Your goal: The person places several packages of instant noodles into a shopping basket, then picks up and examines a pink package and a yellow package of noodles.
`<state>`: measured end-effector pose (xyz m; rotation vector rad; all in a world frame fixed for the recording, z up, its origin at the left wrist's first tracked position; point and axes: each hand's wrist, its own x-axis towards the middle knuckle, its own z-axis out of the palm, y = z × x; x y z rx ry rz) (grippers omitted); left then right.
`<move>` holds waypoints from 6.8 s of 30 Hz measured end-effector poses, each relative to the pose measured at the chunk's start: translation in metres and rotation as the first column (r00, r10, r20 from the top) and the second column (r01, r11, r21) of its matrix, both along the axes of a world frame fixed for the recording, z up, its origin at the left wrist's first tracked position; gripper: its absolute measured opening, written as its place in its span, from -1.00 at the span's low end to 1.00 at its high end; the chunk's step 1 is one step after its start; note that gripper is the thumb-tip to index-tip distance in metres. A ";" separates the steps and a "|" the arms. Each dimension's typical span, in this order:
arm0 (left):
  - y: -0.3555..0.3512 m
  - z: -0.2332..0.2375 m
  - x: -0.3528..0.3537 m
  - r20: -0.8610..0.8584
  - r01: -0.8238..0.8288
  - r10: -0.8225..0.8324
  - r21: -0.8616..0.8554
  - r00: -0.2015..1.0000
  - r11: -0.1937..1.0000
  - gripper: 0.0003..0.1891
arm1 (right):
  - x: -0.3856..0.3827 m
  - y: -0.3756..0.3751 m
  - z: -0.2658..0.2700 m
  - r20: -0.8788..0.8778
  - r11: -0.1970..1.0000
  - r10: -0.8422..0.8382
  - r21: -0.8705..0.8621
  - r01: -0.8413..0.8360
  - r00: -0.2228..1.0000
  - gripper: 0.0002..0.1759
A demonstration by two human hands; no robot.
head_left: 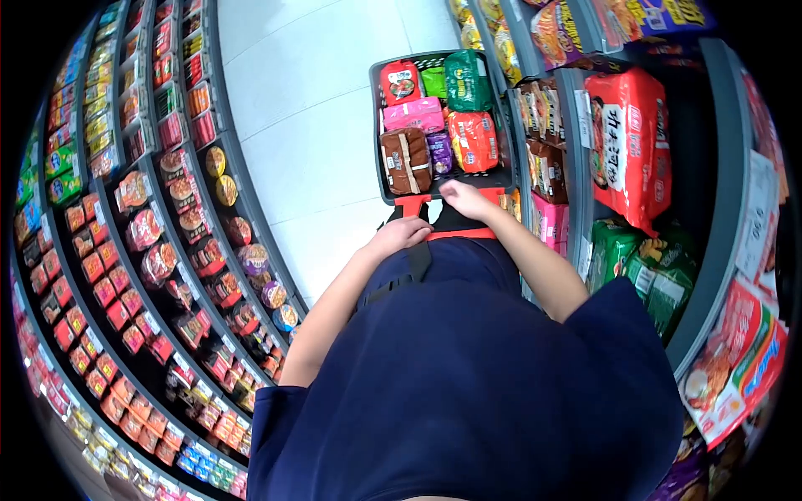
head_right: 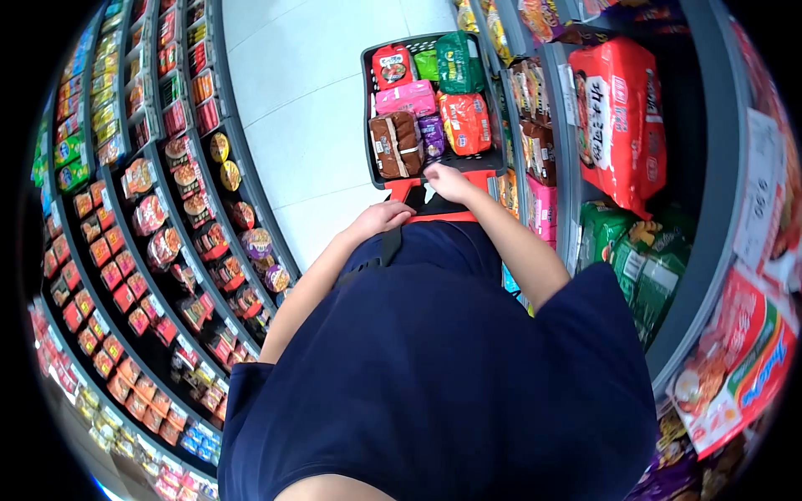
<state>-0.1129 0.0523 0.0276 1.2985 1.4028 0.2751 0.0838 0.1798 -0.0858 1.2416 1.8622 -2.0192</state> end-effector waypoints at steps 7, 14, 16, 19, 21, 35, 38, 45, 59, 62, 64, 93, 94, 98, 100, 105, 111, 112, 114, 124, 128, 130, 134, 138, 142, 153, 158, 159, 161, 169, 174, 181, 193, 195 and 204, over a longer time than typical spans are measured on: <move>0.022 -0.010 -0.025 0.135 0.185 -0.173 -0.085 0.976 0.979 -0.60 | 0.087 -0.026 0.096 0.142 0.882 0.186 0.412 -0.228 0.972 -0.65; 0.043 -0.006 -0.040 0.112 0.214 -0.201 -0.127 0.973 0.969 -0.54 | 0.070 -0.008 0.091 0.033 0.869 0.169 0.465 -0.165 0.985 -0.60; 0.054 -0.009 -0.042 0.087 0.230 -0.220 -0.127 0.972 0.965 -0.52 | 0.061 -0.002 0.087 0.069 0.878 0.152 0.449 -0.166 0.986 -0.61; 0.066 -0.019 -0.045 0.050 0.294 -0.291 -0.042 0.955 0.955 -0.48 | 0.052 0.017 0.060 0.018 0.882 0.028 0.469 -0.033 0.999 -0.62; 0.071 -0.031 -0.048 -0.006 0.356 -0.356 0.063 0.934 0.932 -0.50 | 0.036 0.024 0.068 0.058 0.770 -0.236 0.621 0.150 0.970 -0.71; 0.076 -0.052 -0.068 -0.051 0.322 -0.325 0.344 0.944 0.882 -0.53 | -0.052 -0.004 0.091 0.207 0.406 -0.370 0.913 -0.043 0.906 -0.68; 0.090 -0.050 -0.075 -0.033 0.373 -0.381 0.298 0.924 0.878 -0.53 | -0.061 0.006 0.098 0.255 0.461 -0.365 0.885 -0.064 0.895 -0.68; 0.126 -0.056 -0.095 0.095 0.358 -0.389 0.241 0.916 0.902 -0.54 | -0.077 0.039 0.100 0.269 0.515 -0.333 0.855 -0.064 0.904 -0.72; 0.247 -0.007 -0.105 -0.211 0.176 -0.106 0.348 0.972 0.921 -0.43 | -0.148 0.184 0.084 0.190 0.476 -0.364 0.880 0.007 0.912 -0.70; 0.272 -0.014 -0.106 -0.418 0.181 0.006 0.407 0.908 0.895 -0.53 | -0.163 0.209 0.084 0.116 0.436 -0.374 0.898 0.064 0.920 -0.69; 0.288 -0.023 -0.115 -0.449 0.139 0.076 0.426 0.891 0.894 -0.52 | -0.167 0.223 0.086 0.006 0.465 -0.342 0.870 0.164 0.940 -0.69; 0.376 -0.064 -0.191 -0.360 0.281 -0.091 0.521 0.929 0.806 -0.61 | 0.037 0.090 0.357 0.018 0.342 -0.787 0.844 0.412 0.616 -0.67; 0.378 -0.069 -0.191 -0.346 0.273 -0.090 0.525 0.934 0.806 -0.60 | 0.038 0.095 0.411 -0.016 0.242 -0.796 0.908 0.343 0.605 -0.69; 0.379 -0.075 -0.191 -0.377 0.282 -0.082 0.513 0.923 0.811 -0.57 | 0.032 0.098 0.579 -0.172 -0.203 -0.669 0.978 0.044 0.723 -0.78; 0.376 -0.060 -0.189 -0.348 0.263 -0.084 0.507 0.934 0.820 -0.57 | 0.031 0.099 0.639 -0.155 -0.375 -0.613 0.920 -0.113 0.775 -0.69; 0.376 -0.063 -0.187 -0.398 0.291 -0.053 0.566 0.916 0.772 -0.59 | 0.042 0.123 0.709 -0.124 -0.541 -0.688 0.744 -0.392 0.715 -0.74; 0.377 -0.067 -0.189 -0.451 0.323 -0.062 0.531 0.890 0.783 -0.57 | 0.084 0.159 0.670 0.147 -0.156 -0.891 0.790 -0.593 0.430 -0.55; 0.377 -0.064 -0.188 -0.442 0.314 -0.054 0.540 0.895 0.781 -0.57 | 0.086 0.163 0.664 0.143 -0.181 -0.892 0.756 -0.629 0.428 -0.52; 0.377 -0.061 -0.188 -0.451 0.323 -0.061 0.531 0.891 0.783 -0.58 | 0.085 0.166 0.660 0.117 -0.215 -0.899 0.723 -0.656 0.423 -0.52; 0.376 -0.057 -0.189 -0.309 0.253 -0.074 0.592 0.948 0.765 -0.64 | 0.074 0.158 0.668 0.170 -0.178 -0.896 0.710 -0.682 0.410 -0.46; 0.379 -0.062 -0.191 -0.332 0.286 -0.101 0.574 0.938 0.767 -0.64 | 0.066 0.156 0.658 0.194 -0.099 -0.921 0.723 -0.684 0.339 -0.41; 0.378 -0.057 -0.190 -0.324 0.280 -0.100 0.576 0.941 0.768 -0.62 | 0.063 0.156 0.653 0.181 -0.084 -0.934 0.726 -0.682 0.307 -0.39; 0.379 -0.059 -0.192 -0.316 0.283 -0.113 0.566 0.942 0.774 -0.62 | 0.052 0.150 0.646 0.068 -0.226 -0.919 0.716 -0.661 0.388 -0.39; 0.378 -0.058 -0.191 -0.276 0.270 -0.131 0.557 0.952 0.785 -0.62 | 0.052 0.135 0.628 0.075 -0.277 -0.878 0.726 -0.629 0.473 -0.36; 0.384 -0.064 -0.196 -0.236 0.282 -0.180 0.535 0.955 0.796 -0.62 | 0.067 0.111 0.602 -0.091 -0.367 -0.880 0.754 -0.545 0.466 -0.30; 0.384 -0.067 -0.193 -0.272 0.294 -0.166 0.543 0.948 0.787 -0.59 | 0.055 0.064 0.476 -0.425 -0.546 -0.794 0.812 -0.204 0.435 -0.79; 0.389 -0.080 -0.197 -0.297 0.305 -0.169 0.506 0.940 0.807 -0.59 | 0.070 0.064 0.442 -0.551 -0.587 -0.794 0.805 -0.089 0.255 -0.91; 0.387 -0.075 -0.197 -0.292 0.304 -0.173 0.499 0.941 0.811 -0.59 | 0.070 0.065 0.442 -0.561 -0.595 -0.792 0.798 -0.096 0.241 -0.92; 0.385 -0.066 -0.196 -0.279 0.303 -0.181 0.499 0.943 0.812 -0.58 | 0.071 0.069 0.442 -0.622 -0.642 -0.757 0.765 -0.054 0.203 -0.93; 0.384 -0.073 -0.195 -0.332 0.314 -0.146 0.540 0.932 0.781 -0.59 | 0.075 0.076 0.432 -0.691 -0.707 -0.705 0.703 -0.078 0.156 -0.93; 0.385 -0.080 -0.195 -0.371 0.327 -0.122 0.562 0.921 0.760 -0.60 | 0.077 0.081 0.430 -0.709 -0.728 -0.686 0.672 -0.139 0.165 -0.95; 0.385 -0.080 -0.195 -0.324 0.308 -0.146 0.536 0.935 0.786 -0.59 | 0.078 0.083 0.429 -0.712 -0.732 -0.681 0.659 -0.171 0.172 -0.95; 0.385 -0.084 -0.197 -0.365 0.331 -0.138 0.545 0.921 0.770 -0.58 | 0.080 0.083 0.424 -0.715 -0.738 -0.674 0.645 -0.198 0.184 -0.95; 0.385 -0.085 -0.197 -0.375 0.336 -0.131 0.556 0.918 0.760 -0.59 | 0.080 0.083 0.424 -0.715 -0.736 -0.676 0.648 -0.196 0.178 -0.95; 0.382 -0.075 -0.193 -0.418 0.374 -0.136 0.566 0.898 0.735 -0.64 | 0.078 0.085 0.427 -0.714 -0.742 -0.670 0.637 -0.208 0.201 -0.95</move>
